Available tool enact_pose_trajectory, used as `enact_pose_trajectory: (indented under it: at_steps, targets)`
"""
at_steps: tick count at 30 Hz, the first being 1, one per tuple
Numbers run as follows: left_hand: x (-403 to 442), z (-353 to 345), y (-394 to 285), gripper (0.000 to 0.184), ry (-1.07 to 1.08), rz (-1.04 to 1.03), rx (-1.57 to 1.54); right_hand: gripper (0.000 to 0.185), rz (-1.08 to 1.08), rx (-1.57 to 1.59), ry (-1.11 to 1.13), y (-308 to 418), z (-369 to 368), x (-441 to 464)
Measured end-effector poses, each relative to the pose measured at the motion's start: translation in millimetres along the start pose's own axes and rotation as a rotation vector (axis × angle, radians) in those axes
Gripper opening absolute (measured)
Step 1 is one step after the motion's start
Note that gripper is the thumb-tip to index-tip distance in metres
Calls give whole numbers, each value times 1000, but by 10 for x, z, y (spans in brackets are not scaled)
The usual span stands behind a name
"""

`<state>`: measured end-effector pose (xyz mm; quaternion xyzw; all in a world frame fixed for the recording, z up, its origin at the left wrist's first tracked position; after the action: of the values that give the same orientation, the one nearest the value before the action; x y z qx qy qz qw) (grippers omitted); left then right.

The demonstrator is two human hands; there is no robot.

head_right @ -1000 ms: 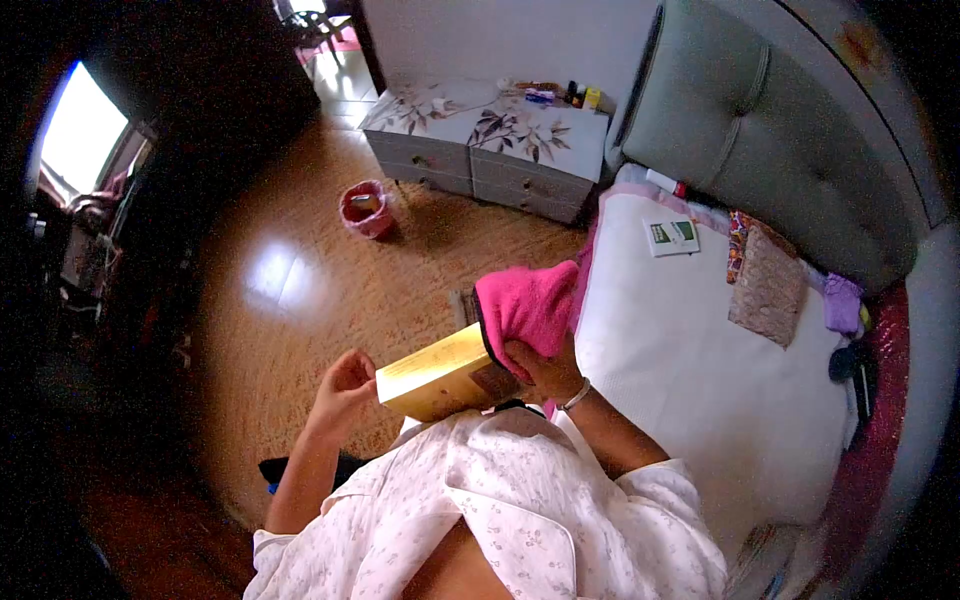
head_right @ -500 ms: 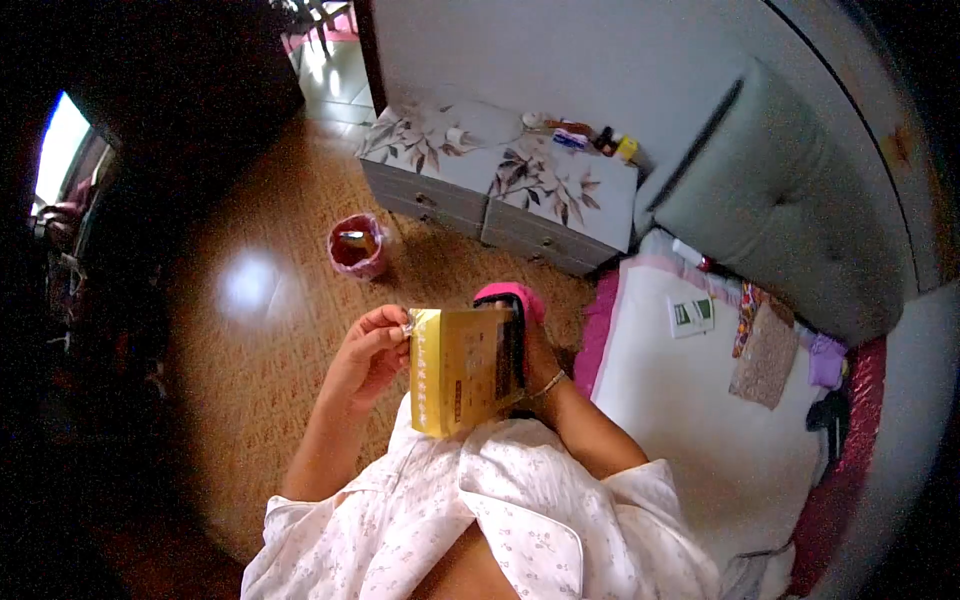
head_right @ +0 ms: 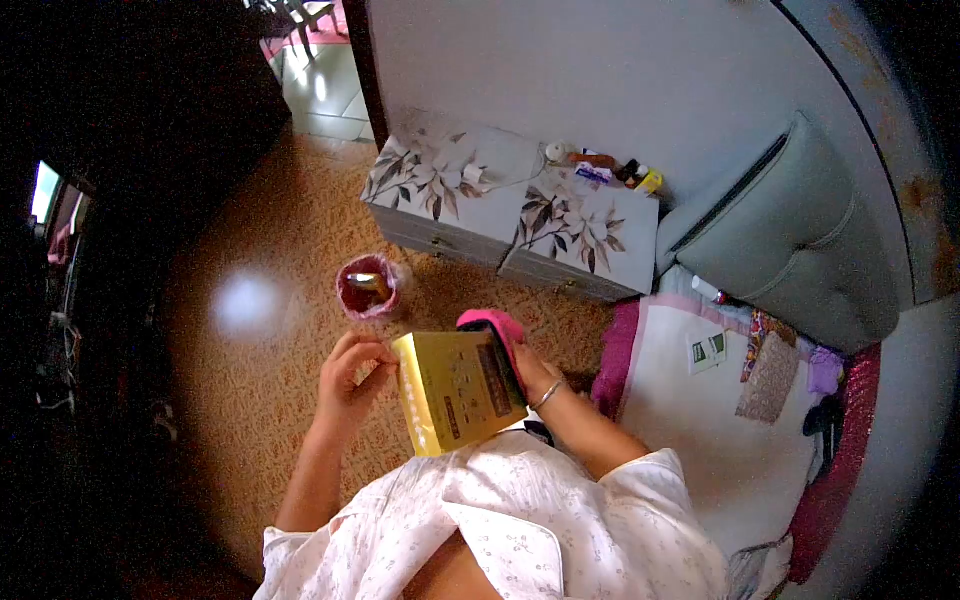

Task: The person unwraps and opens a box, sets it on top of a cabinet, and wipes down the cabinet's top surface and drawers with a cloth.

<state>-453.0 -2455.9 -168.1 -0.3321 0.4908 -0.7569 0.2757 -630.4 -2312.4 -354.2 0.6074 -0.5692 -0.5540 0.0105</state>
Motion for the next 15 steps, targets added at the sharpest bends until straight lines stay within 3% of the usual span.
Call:
enact_pose_trajectory:
  at_steps: [3,4,5,7,8,9,11,12,15]
  targets:
    - [98,25,45,14,19,-45,154,49,-153,-27,54,-125,-11,148]
    - [132,15,-24,13,18,-101,152,53,-297,18,21,-280,23,220]
    - [154,39,-39,13,-14,-115,172,53,-285,-5,53,-237,-62,280]
    - [251,5,1,11,-14,-19,-69,59,-97,91,375,85,-471,319]
    - [344,12,-171,11,-44,-154,78,60,-49,52,432,138,-509,395]
    - [398,-3,-151,11,-19,-50,42,62,1,15,488,196,-550,464]
    - [524,-14,-202,14,-38,-49,-44,62,-210,-40,501,97,-519,614]
    - [576,-3,-196,14,-69,-60,-27,62,-208,-62,530,190,-545,672]
    - [756,-173,-73,12,-61,-16,5,57,-593,53,582,331,-647,635]
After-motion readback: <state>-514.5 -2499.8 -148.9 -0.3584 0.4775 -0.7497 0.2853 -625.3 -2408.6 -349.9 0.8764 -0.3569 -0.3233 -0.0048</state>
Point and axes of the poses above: each hand's wrist, its own x-axis towards the middle knuckle, its own z-axis out of the back of the hand, y = z × x, the point moved 10 cm from there along x, towards the middle knuckle, and after that the axes turned 7 degrees about -y, right-handed, at the moved point
